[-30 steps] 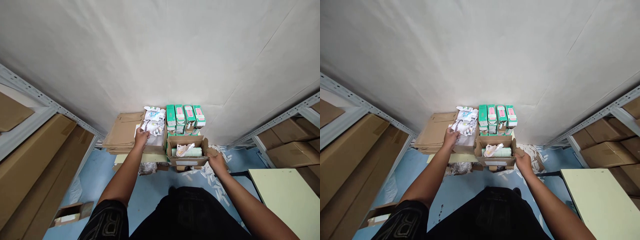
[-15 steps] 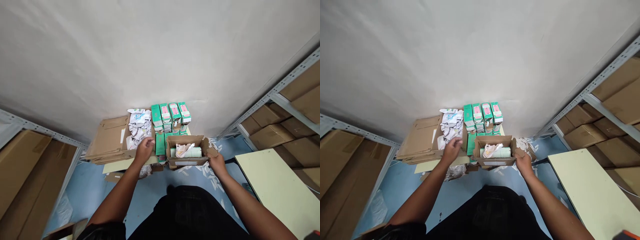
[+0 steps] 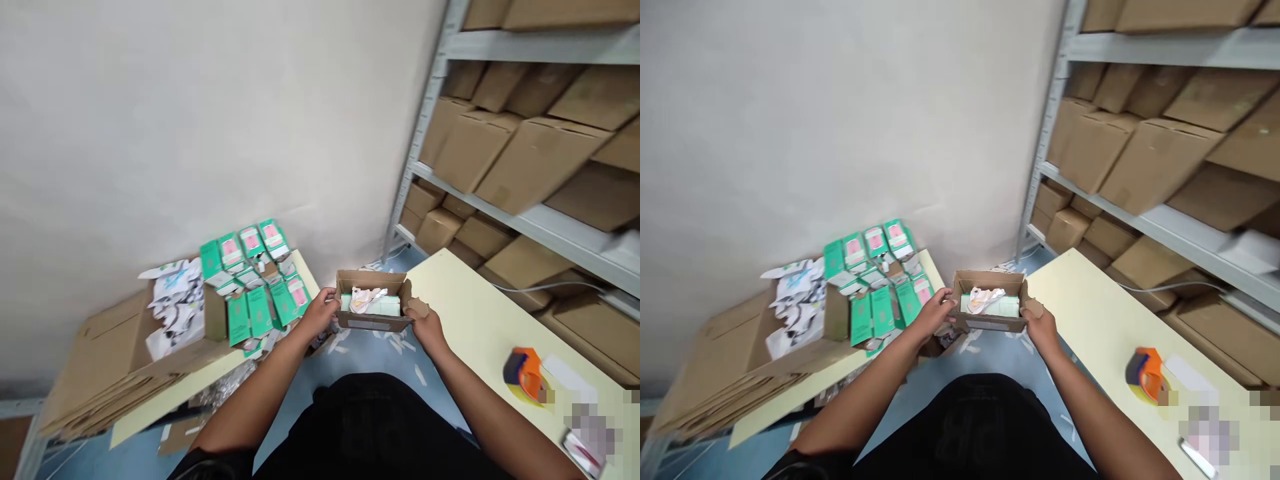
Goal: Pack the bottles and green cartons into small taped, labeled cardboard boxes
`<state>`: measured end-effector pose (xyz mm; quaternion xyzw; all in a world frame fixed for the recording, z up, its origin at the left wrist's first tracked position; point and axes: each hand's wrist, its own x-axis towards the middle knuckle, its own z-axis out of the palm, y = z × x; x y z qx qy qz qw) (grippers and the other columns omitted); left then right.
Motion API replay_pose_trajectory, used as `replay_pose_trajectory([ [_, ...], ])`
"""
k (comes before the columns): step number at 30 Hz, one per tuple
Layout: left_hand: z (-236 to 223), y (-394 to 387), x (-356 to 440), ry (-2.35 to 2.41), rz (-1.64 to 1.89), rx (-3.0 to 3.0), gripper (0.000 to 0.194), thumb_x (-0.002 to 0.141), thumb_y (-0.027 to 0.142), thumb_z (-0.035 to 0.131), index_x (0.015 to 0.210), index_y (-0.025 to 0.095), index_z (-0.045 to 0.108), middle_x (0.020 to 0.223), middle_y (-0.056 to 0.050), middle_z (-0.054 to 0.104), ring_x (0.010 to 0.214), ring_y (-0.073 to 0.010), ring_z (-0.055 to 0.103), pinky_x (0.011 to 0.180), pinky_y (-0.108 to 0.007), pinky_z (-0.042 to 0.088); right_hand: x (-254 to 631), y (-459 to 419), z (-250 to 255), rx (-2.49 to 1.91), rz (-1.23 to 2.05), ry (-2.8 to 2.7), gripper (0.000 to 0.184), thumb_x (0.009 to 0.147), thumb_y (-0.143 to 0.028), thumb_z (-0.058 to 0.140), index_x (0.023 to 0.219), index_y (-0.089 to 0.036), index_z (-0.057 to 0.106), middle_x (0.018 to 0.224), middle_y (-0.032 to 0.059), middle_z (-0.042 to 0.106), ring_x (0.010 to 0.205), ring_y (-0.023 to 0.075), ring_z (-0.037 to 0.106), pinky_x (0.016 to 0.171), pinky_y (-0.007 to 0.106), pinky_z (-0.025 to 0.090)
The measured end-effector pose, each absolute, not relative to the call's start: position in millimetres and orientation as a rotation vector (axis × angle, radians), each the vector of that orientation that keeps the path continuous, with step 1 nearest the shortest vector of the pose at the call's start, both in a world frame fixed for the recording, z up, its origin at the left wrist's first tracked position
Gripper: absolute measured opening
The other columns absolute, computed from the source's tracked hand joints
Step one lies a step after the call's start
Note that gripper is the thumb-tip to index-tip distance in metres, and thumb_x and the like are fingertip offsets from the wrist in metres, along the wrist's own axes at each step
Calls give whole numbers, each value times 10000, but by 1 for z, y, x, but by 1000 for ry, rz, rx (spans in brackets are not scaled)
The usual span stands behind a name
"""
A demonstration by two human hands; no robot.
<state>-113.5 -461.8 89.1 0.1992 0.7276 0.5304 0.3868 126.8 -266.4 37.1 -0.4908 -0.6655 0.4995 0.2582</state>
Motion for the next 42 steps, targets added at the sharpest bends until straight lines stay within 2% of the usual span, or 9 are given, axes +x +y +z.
replay_pose_trajectory([
  [7,63,-321,-23,1825,1238,617,402,872,373,591,1249,241,635,1167,-65,667,925,-201,648,646,-275,606,256,-191,19,-1450,1380,-1624,368,785,-492,680,1011,-221,784,1036,72,806,1004,318,732,885,411,555],
  [13,39,-232,39,1661,1150,788,408,894,382,568,1284,264,579,1043,-34,674,878,-187,645,696,-289,594,331,-156,8,-1459,1341,-1509,418,831,-489,620,1138,-230,735,1079,55,793,1052,309,709,942,413,522],
  [23,-5,-114,75,1511,829,1000,388,900,367,619,1270,255,581,1165,-49,676,956,-180,650,745,-277,571,373,-131,-36,-1769,1148,-1211,501,791,-573,566,1106,-232,755,1230,89,755,1184,327,663,1041,451,498],
  [29,-41,-74,69,1391,783,1140,412,903,363,633,1291,234,581,1399,-115,646,1130,-237,687,937,-412,575,366,-110,-61,-1827,1138,-1135,489,778,-557,559,1061,-222,776,1231,118,754,1166,323,682,1009,477,530],
  [32,-50,-58,57,1323,744,1218,481,892,429,676,1323,231,596,1417,-136,643,1184,-271,685,1016,-457,545,355,-102,-61,-1872,1133,-1062,541,794,-616,572,1095,-212,769,1252,134,745,1159,322,684,980,477,546],
  [35,-51,-48,43,1297,698,1350,489,932,474,635,1341,207,610,1458,-161,606,1248,-288,655,1042,-459,535,348,-103,-57,-1904,1037,-1027,593,834,-675,538,1128,-211,759,1203,115,759,1147,308,684,976,466,553],
  [38,-50,-44,32,1291,712,1582,479,979,461,568,1362,178,616,1567,-177,496,1355,-293,574,1043,-437,543,347,-115,-53,-1889,875,-1047,607,883,-683,493,1143,-203,757,1234,115,750,1216,313,653,1085,479,493],
  [42,-50,-44,24,1135,645,1919,466,1012,443,530,1386,189,643,1526,-148,560,1441,-287,493,1196,-492,428,351,-139,-53,-1866,749,-1194,627,901,-693,497,1144,-175,754,1259,156,731,1265,335,621,1159,503,426],
])
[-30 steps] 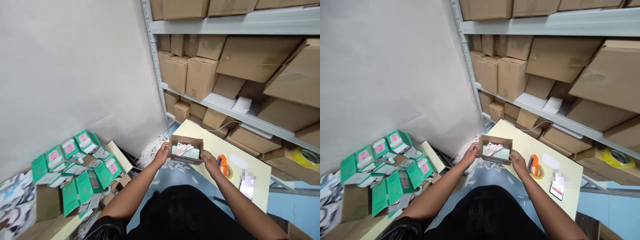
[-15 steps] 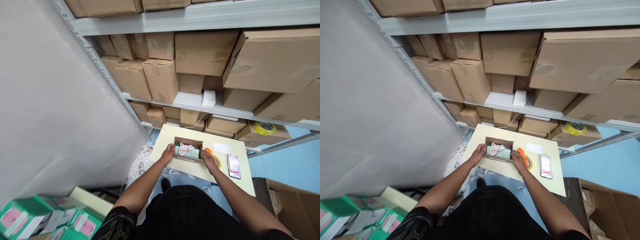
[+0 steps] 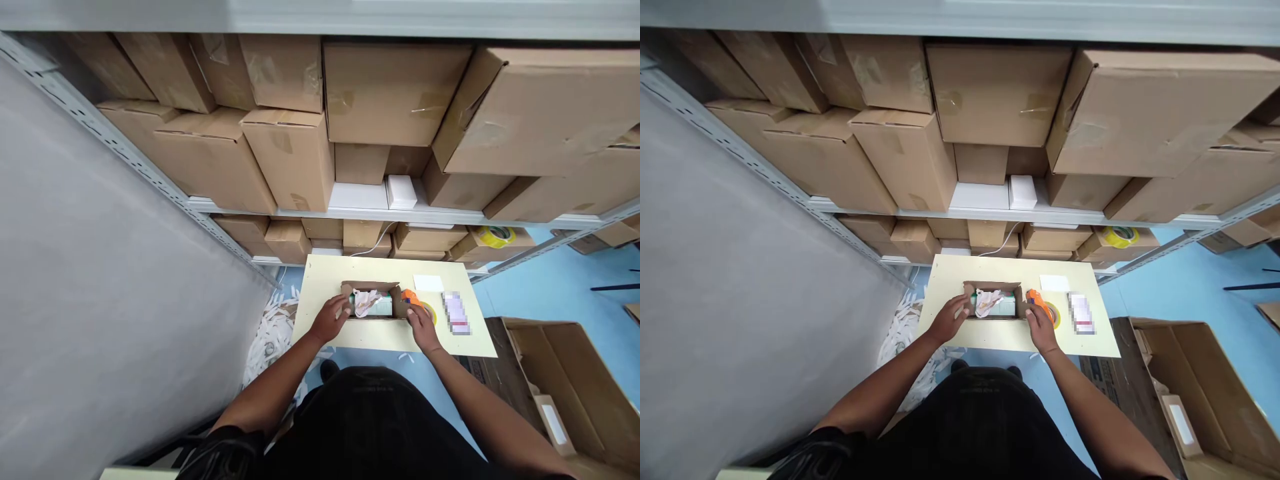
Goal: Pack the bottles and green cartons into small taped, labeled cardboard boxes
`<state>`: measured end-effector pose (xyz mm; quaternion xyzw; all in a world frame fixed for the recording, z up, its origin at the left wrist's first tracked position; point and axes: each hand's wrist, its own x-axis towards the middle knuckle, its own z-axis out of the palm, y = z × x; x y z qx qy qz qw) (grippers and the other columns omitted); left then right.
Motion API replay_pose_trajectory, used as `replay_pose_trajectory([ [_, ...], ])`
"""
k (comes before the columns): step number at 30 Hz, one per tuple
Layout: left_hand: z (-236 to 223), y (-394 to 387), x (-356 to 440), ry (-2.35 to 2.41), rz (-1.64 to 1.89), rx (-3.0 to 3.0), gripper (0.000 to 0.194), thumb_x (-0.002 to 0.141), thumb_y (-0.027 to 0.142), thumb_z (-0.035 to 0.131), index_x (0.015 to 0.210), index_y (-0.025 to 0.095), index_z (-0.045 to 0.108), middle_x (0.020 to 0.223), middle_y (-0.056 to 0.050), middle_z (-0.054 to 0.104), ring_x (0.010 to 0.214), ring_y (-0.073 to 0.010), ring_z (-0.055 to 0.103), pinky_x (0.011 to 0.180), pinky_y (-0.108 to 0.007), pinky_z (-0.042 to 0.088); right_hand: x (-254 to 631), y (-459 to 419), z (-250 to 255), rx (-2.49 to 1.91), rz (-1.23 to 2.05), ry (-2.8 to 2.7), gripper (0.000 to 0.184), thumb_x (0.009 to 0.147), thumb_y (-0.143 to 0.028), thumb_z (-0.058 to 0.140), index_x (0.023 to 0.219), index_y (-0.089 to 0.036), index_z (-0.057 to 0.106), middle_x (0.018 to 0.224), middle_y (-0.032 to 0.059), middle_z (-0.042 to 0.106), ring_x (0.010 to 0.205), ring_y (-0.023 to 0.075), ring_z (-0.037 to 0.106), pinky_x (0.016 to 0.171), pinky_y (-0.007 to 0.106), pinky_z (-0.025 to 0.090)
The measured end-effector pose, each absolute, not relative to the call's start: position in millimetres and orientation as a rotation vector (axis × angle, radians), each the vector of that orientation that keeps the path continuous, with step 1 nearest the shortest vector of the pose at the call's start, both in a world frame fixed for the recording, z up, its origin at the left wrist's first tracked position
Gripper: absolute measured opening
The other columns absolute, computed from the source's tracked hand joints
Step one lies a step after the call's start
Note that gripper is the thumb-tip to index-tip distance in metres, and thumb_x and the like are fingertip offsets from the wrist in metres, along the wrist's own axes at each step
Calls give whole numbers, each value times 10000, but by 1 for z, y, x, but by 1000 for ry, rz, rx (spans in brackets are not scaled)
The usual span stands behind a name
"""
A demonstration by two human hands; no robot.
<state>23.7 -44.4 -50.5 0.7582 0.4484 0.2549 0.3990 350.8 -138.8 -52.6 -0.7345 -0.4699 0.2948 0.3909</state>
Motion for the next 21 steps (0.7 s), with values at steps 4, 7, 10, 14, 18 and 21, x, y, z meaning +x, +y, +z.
replay_pose_trajectory([
  [4,-55,-43,23,1056,590,2043,479,1024,455,513,1402,197,655,1584,-146,511,1466,-301,477,1241,-521,371,353,-147,-50,-1768,854,-1397,618,923,-675,515,1304,-222,692,1422,134,651,1393,321,533,1210,519,370],
  [7,-58,-42,23,1063,588,2050,475,1039,452,477,1396,199,663,1587,-143,511,1457,-296,494,1234,-518,386,348,-141,-49,-1690,905,-1547,596,894,-641,600,1331,-242,674,1466,130,602,1416,318,502,1224,524,357],
  [10,-58,-43,25,1097,574,2068,432,1039,438,480,1328,208,704,1545,-129,554,1428,-281,522,1229,-503,397,341,-130,-54,-1716,830,-1554,496,867,-613,652,1184,-238,720,1314,140,639,1316,318,555,1185,525,407],
  [14,-50,-41,36,1237,535,2055,346,1048,399,462,1153,224,742,1378,-100,654,1322,-245,597,1182,-445,453,334,-117,-63,-1805,762,-1468,361,882,-584,623,994,-248,690,1130,121,646,1137,309,605,1057,520,504],
  [18,-33,-26,49,1417,616,2057,329,974,350,579,1248,188,663,1331,-136,636,1261,-277,612,1147,-465,471,332,-109,-65,-1892,695,-1434,332,860,-547,624,993,-243,630,1103,106,636,1069,305,604,1014,508,513],
  [21,-16,-8,56,1349,676,2140,512,928,291,612,1420,155,570,1513,-173,531,1441,-325,459,1237,-508,358,332,-105,-66,-1912,672,-1464,341,852,-530,625,1022,-236,598,1117,115,634,1095,311,597,1032,494,494],
])
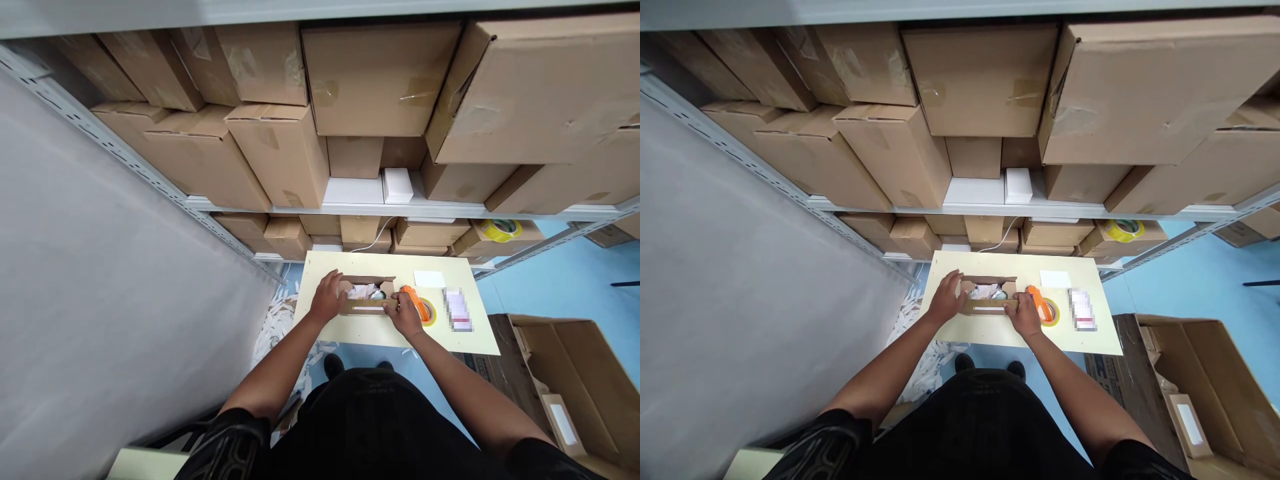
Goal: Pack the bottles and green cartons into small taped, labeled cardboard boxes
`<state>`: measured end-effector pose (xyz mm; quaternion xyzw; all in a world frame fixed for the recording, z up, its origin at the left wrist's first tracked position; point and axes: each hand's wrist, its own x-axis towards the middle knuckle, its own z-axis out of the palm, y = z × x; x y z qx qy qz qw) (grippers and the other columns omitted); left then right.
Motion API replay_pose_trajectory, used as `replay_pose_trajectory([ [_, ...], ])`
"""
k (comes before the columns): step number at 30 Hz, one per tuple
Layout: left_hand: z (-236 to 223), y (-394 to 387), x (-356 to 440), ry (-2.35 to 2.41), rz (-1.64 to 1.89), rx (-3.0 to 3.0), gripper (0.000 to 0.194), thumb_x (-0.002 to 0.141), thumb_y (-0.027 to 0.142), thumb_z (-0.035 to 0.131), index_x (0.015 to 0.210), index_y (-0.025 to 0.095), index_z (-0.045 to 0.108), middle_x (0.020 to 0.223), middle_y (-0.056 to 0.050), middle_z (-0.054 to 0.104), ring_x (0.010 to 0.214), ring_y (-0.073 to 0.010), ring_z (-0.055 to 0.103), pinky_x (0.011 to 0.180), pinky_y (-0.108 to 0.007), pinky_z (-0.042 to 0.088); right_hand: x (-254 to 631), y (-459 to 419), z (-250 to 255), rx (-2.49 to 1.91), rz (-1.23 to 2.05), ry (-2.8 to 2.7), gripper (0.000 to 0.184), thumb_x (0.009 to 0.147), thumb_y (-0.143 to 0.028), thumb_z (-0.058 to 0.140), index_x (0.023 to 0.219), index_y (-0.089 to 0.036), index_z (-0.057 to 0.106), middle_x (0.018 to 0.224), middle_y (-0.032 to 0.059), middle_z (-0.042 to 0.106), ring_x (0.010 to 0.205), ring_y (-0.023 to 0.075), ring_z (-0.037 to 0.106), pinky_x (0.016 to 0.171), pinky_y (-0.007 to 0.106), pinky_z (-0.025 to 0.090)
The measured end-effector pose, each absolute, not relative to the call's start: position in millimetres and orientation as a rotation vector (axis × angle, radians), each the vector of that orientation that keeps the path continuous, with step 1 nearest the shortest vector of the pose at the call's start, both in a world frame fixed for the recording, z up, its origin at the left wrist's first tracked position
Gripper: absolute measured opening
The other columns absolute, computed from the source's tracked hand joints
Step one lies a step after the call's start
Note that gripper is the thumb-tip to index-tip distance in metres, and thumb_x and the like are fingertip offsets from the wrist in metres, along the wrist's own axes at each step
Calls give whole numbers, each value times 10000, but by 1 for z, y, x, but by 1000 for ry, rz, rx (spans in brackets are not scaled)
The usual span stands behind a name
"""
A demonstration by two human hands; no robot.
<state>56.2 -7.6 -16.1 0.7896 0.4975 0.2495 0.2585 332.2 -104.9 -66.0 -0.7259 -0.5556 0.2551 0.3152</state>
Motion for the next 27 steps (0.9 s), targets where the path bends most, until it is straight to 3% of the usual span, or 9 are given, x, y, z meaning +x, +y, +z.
replay_pose_trajectory([
  [6,-1,-3,59,1221,333,2216,433,943,279,584,1365,214,659,1344,-125,691,1290,-327,577,1176,-514,415,329,-97,-79,-2007,640,-1414,333,810,-456,665,1020,-231,538,1101,123,622,1051,312,597,964,466,502],
  [13,-38,-37,48,1136,348,2330,464,946,183,525,1393,204,644,1461,-141,617,1412,-312,492,1204,-510,392,327,-94,-82,-2050,609,-1350,388,757,-485,697,978,-241,493,1097,113,580,942,277,591,882,426,512],
  [16,-51,-40,48,1157,351,2390,469,952,144,488,1393,178,642,1475,-158,599,1434,-320,464,1198,-516,393,341,-107,-80,-2027,690,-1403,368,811,-534,645,992,-235,532,1063,91,614,879,254,607,824,399,513],
  [19,-57,-40,51,1185,346,2442,477,946,113,465,1384,156,648,1453,-170,606,1412,-327,474,1172,-511,408,368,-128,-86,-2104,616,-1507,307,899,-522,534,958,-228,601,1001,98,659,963,292,626,861,416,496],
  [21,-58,-40,55,1216,340,2448,491,932,93,460,1381,154,648,1445,-177,607,1394,-335,479,1142,-513,423,388,-140,-94,-2233,526,-1529,328,909,-482,514,1026,-207,649,1071,148,682,1042,331,626,890,444,486],
  [24,-57,-41,62,1278,298,2463,549,912,73,452,1432,161,606,1443,-182,598,1363,-352,486,1088,-527,433,407,-146,-110,-2402,505,-1571,390,884,-456,569,1151,-193,677,1204,200,682,1078,368,627,891,485,484],
  [27,-55,-41,70,1327,231,2510,594,897,60,448,1469,163,573,1371,-188,623,1310,-359,511,1076,-533,406,411,-140,-122,-2476,512,-1627,369,843,-453,661,1127,-221,697,1217,202,688,1114,388,614,887,510,479],
])
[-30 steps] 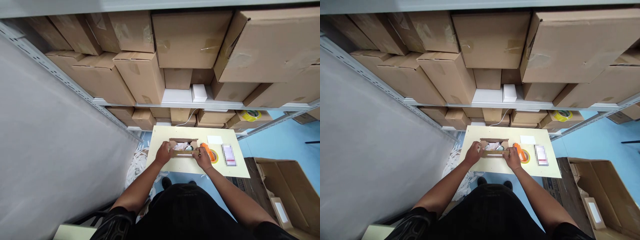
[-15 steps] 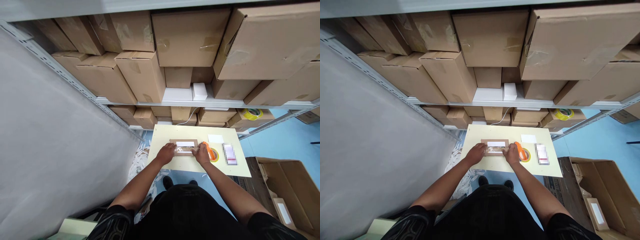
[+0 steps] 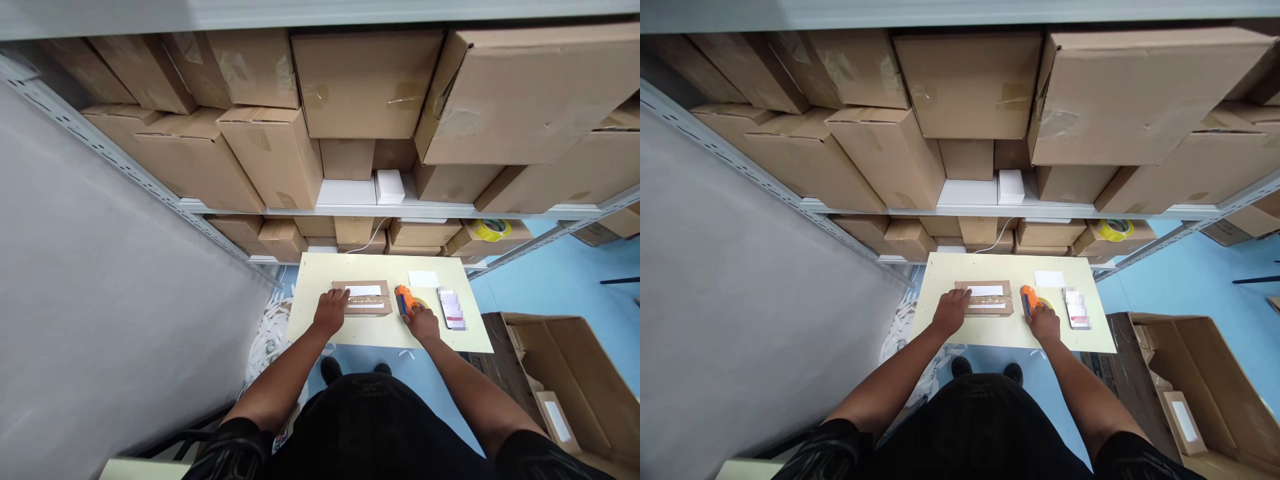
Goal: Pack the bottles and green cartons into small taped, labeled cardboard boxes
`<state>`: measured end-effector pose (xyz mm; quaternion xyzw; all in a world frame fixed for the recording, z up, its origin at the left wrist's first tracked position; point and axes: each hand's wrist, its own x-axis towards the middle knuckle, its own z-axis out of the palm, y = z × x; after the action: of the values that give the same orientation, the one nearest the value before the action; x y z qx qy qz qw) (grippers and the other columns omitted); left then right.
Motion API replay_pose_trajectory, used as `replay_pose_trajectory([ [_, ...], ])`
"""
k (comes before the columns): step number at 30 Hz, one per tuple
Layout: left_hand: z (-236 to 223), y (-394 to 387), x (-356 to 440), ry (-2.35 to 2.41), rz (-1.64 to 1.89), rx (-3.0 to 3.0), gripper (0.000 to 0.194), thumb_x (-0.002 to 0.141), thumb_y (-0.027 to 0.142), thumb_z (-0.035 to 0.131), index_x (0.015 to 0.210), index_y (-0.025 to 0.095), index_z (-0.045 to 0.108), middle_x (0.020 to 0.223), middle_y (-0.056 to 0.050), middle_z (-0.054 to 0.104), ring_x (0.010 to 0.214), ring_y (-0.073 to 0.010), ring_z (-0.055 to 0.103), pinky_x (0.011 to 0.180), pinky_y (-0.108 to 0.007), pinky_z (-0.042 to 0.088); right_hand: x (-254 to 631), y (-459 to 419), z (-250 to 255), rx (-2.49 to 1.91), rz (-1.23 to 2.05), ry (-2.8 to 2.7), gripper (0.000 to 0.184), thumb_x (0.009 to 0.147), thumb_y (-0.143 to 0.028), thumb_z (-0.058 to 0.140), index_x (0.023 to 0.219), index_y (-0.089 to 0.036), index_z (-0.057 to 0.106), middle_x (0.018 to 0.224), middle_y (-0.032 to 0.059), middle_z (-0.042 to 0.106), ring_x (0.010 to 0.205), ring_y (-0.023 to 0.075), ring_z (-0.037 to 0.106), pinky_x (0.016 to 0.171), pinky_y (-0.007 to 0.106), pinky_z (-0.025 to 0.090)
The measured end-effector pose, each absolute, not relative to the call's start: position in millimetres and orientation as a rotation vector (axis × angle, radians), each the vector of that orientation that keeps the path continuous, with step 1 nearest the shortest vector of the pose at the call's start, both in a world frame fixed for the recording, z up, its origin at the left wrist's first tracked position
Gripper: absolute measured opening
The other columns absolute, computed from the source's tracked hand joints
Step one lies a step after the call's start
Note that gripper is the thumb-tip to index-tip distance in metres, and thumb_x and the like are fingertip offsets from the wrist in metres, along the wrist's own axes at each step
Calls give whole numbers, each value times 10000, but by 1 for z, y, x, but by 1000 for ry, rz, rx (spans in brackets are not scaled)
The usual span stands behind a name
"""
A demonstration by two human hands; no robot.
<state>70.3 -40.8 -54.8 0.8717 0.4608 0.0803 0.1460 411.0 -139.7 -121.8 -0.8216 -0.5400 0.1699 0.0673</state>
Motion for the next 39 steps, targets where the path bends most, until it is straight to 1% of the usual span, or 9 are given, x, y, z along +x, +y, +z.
replay_pose_trajectory([
  [5,-60,-36,80,1279,263,2577,508,897,46,465,1363,133,646,1410,-187,605,1360,-345,491,1164,-515,347,402,-128,-124,-2588,521,-1713,320,894,-449,641,1103,-216,704,1190,203,689,1213,399,555,931,526,443],
  [11,-69,-28,73,1258,353,2598,376,948,112,537,1282,171,699,1368,-130,667,1310,-303,560,1151,-487,411,389,-116,-106,-2805,580,-1732,356,950,-388,514,1162,-162,690,1220,184,691,1246,347,553,944,469,440],
  [14,-72,-23,67,1209,460,2545,344,963,135,550,1260,185,719,1342,-105,691,1275,-286,581,1141,-480,440,398,-114,-93,-2827,694,-1505,376,930,-415,492,1125,-168,697,1093,170,723,1139,346,622,872,442,465],
  [17,-78,-21,64,1176,590,2450,372,961,123,538,1283,182,714,1335,-98,695,1262,-273,584,1144,-477,460,419,-120,-78,-2661,864,-1191,334,870,-419,484,992,-200,704,905,105,728,895,289,676,736,362,468],
  [21,-89,-22,64,1140,751,2310,358,981,152,516,1267,182,729,1323,-103,697,1265,-275,582,1134,-509,484,442,-126,-47,-2270,900,-992,229,757,-393,504,810,-219,644,707,27,642,686,220,583,609,304,414],
  [27,-97,-19,63,1102,850,2185,289,967,181,569,1172,191,772,1275,-109,716,1230,-271,593,1111,-507,500,407,-84,11,-1918,1045,-1142,297,773,-522,571,715,-232,543,632,-20,513,638,177,480,579,278,363],
  [30,-93,-11,62,1090,836,2154,232,942,216,628,1107,196,790,1240,-105,732,1192,-268,606,1101,-488,498,369,-54,27,-1874,1139,-1270,294,763,-511,546,664,-240,488,599,-31,469,613,165,450,560,274,328],
  [34,-76,-4,59,1041,766,2116,169,921,247,657,1002,206,799,1170,-105,751,1144,-264,634,1080,-464,488,332,-30,23,-1869,1163,-1439,346,758,-541,537,599,-252,431,559,-41,423,591,159,428,559,278,315],
  [39,-49,-7,56,1122,811,1862,176,912,273,625,959,208,782,1129,-95,754,1146,-268,637,1079,-436,462,323,-21,9,-1923,1106,-1542,464,796,-645,576,581,-246,474,571,-31,486,607,169,478,600,286,359],
])
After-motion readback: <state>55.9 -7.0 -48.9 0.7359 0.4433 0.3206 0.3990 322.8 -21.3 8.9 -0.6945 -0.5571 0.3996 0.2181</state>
